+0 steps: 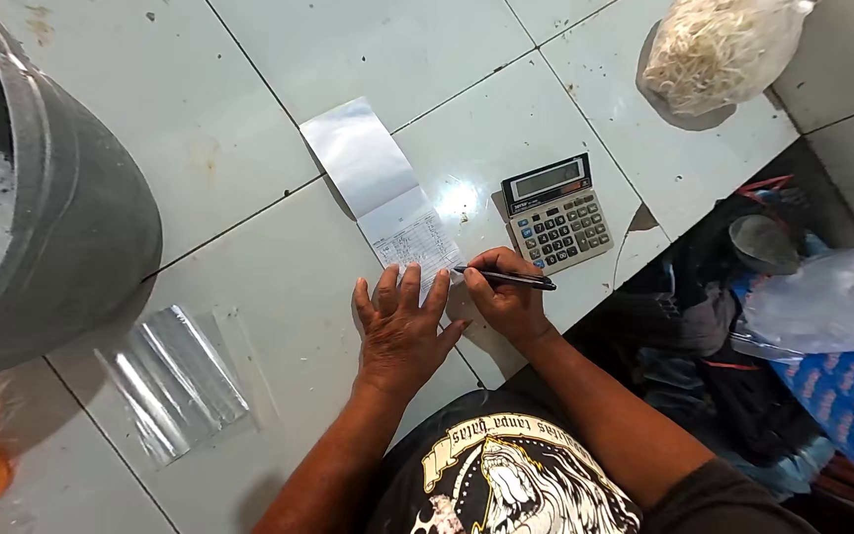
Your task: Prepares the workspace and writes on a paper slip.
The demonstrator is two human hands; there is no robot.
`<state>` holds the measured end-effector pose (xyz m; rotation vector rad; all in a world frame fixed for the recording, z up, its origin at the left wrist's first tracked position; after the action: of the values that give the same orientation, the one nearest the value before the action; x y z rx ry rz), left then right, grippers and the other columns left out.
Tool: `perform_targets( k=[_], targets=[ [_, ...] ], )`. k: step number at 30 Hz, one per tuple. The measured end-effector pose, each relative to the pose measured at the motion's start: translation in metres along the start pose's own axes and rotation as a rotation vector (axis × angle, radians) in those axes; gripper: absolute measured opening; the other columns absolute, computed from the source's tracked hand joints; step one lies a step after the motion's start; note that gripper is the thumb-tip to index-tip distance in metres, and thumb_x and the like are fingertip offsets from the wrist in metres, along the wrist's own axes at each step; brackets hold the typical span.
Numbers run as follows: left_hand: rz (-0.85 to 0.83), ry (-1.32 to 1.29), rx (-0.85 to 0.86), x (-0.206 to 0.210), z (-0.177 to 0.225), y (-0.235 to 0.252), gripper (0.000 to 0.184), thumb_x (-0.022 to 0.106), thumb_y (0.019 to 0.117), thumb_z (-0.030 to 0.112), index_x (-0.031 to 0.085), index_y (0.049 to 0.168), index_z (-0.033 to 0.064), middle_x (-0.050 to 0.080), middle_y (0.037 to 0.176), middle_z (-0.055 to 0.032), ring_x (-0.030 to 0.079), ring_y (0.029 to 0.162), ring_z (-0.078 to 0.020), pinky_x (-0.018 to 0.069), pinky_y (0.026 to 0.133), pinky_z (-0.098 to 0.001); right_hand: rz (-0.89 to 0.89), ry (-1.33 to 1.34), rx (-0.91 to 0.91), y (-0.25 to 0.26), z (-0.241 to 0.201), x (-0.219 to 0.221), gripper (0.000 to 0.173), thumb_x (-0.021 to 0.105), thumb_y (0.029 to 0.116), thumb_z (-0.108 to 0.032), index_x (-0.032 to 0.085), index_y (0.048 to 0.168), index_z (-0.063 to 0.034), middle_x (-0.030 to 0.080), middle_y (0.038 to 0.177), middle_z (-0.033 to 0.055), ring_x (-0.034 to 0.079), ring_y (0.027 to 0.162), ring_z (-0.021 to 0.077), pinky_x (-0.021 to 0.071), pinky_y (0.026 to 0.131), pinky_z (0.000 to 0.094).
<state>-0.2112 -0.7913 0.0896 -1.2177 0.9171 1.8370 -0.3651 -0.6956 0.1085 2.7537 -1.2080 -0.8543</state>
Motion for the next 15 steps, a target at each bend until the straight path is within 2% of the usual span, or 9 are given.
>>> perform_targets(
  k=[15],
  targets=[
    [-0.005,0.008,0.002,0.0005,0.0003,0.0004,0.069,0.051,0.093,0.073,0.052,0.15,0.0337,0.048,0.154,-0.0107,0.032,0.149,-0.0378,0.0121,0.117,-0.0729,-0.008,-0.033,-0.005,0.0003,0.0028,0.005,0.007,0.068,0.0929,-0.013,0.07,0.095,-0.0065,0.067,0.075,-0.002,0.061,0.061,0.0028,0.0535,0.053,0.0201]
  ],
)
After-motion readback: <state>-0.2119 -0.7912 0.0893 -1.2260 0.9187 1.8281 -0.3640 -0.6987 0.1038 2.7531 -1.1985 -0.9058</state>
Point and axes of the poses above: each hand's wrist, its own y-axis towards the middle knuckle, its own x-axis out of the palm, z = x × y, the point moved 2 cm from there along y, towards the middle knuckle
